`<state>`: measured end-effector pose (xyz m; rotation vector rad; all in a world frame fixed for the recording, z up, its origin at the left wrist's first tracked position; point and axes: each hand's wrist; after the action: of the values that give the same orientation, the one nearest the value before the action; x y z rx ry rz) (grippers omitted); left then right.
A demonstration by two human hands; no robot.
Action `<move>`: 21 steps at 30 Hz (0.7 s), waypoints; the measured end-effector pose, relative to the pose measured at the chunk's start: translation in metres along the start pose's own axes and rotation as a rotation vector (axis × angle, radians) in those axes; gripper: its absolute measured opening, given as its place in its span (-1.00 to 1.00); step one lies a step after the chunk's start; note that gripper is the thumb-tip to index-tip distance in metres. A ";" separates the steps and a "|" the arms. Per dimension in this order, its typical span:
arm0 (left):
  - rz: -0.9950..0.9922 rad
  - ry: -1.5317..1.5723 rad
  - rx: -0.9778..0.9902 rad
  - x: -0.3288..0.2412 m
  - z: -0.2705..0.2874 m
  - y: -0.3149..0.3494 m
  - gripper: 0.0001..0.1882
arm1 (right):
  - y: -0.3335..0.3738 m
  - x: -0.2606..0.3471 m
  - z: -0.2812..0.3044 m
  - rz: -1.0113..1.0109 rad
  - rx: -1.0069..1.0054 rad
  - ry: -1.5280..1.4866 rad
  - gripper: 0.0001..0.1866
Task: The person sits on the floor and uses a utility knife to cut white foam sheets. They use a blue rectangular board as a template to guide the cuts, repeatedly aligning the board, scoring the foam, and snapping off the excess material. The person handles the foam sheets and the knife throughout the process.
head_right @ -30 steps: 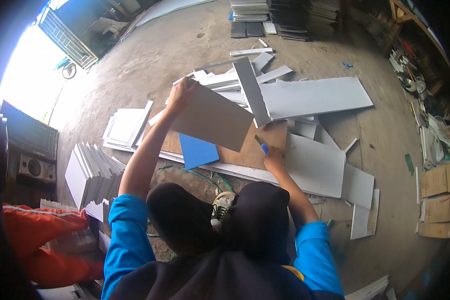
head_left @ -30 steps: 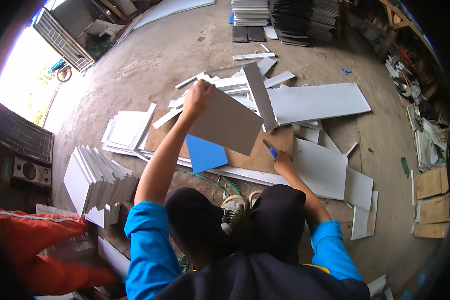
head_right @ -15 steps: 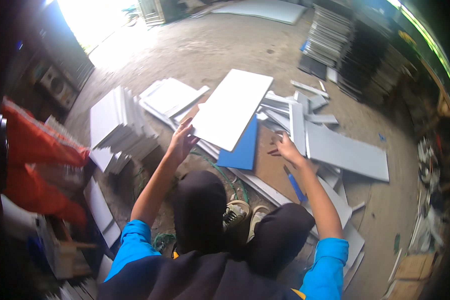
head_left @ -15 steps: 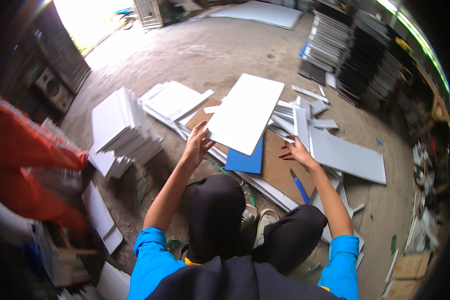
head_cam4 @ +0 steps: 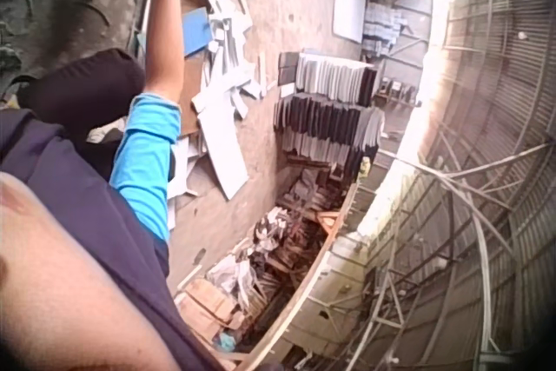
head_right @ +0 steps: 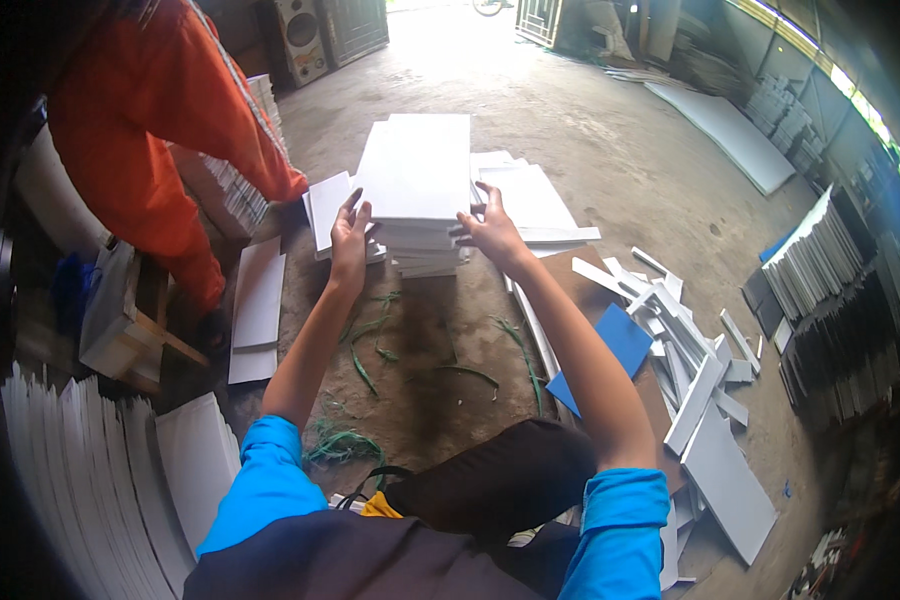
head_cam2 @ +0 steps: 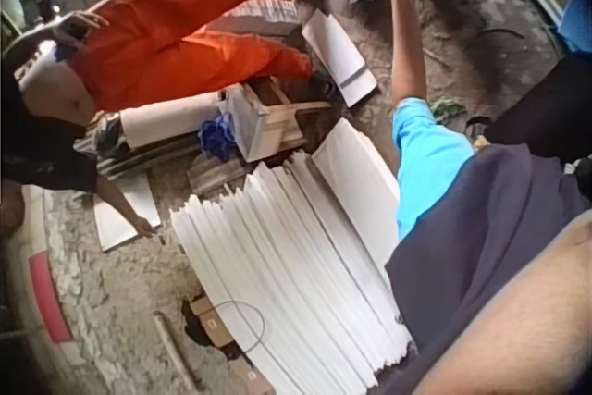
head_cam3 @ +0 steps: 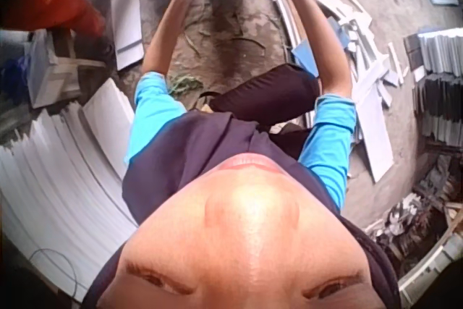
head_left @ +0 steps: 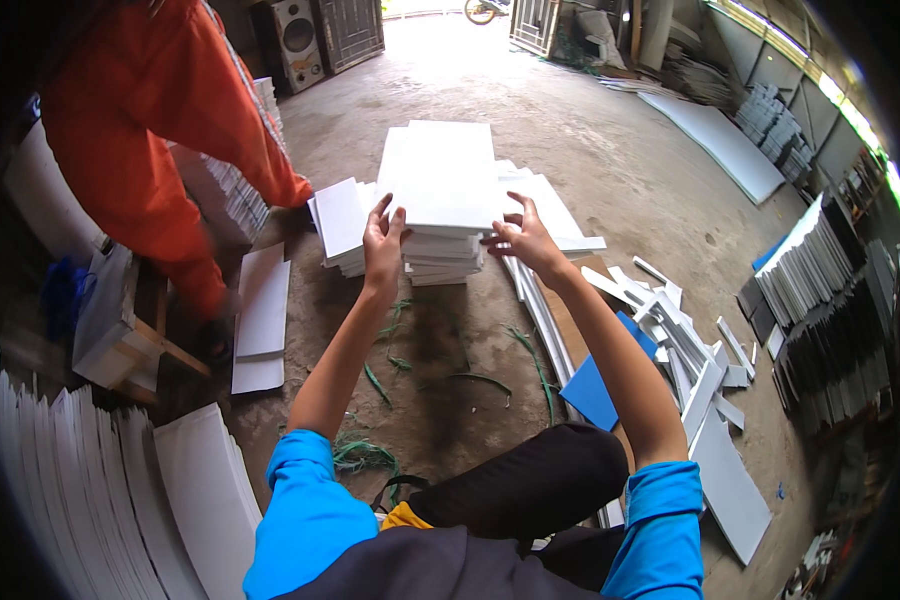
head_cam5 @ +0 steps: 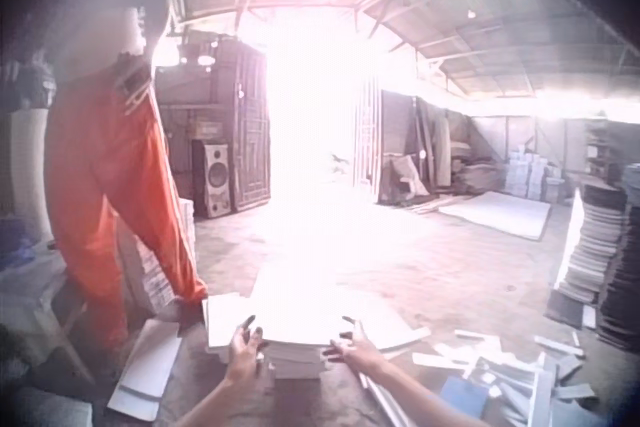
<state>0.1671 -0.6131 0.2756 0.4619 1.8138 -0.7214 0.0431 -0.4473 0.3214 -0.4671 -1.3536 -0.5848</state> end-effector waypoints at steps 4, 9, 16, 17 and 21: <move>-0.060 -0.425 -0.128 0.017 0.016 -0.035 -0.38 | -0.033 -0.003 -0.013 0.135 -0.035 0.253 -0.36; -0.239 -1.010 -0.379 0.026 -0.011 -0.037 -0.34 | -0.028 -0.004 0.006 0.138 -0.027 0.455 -0.38; -0.571 -0.741 0.205 0.024 -0.112 0.032 -0.43 | 0.072 -0.052 0.115 0.022 -0.119 0.533 -0.56; -0.560 -0.750 0.363 0.025 -0.133 0.046 -0.45 | 0.098 -0.067 0.137 0.036 -0.181 0.518 -0.62; -0.613 -0.711 0.923 0.062 -0.222 0.105 -0.49 | 0.229 -0.134 0.230 -0.249 -0.448 0.558 -0.71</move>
<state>0.0549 -0.3883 0.2443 0.1612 0.8447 -1.8904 -0.0022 -0.1104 0.2316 -0.4501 -0.7439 -1.1433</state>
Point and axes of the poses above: each hand's wrist, its own y-axis away from the middle knuckle, its own z-axis out of the back of the hand, x = y × z, and after that the axes turned 1 degree about -z, right-handed
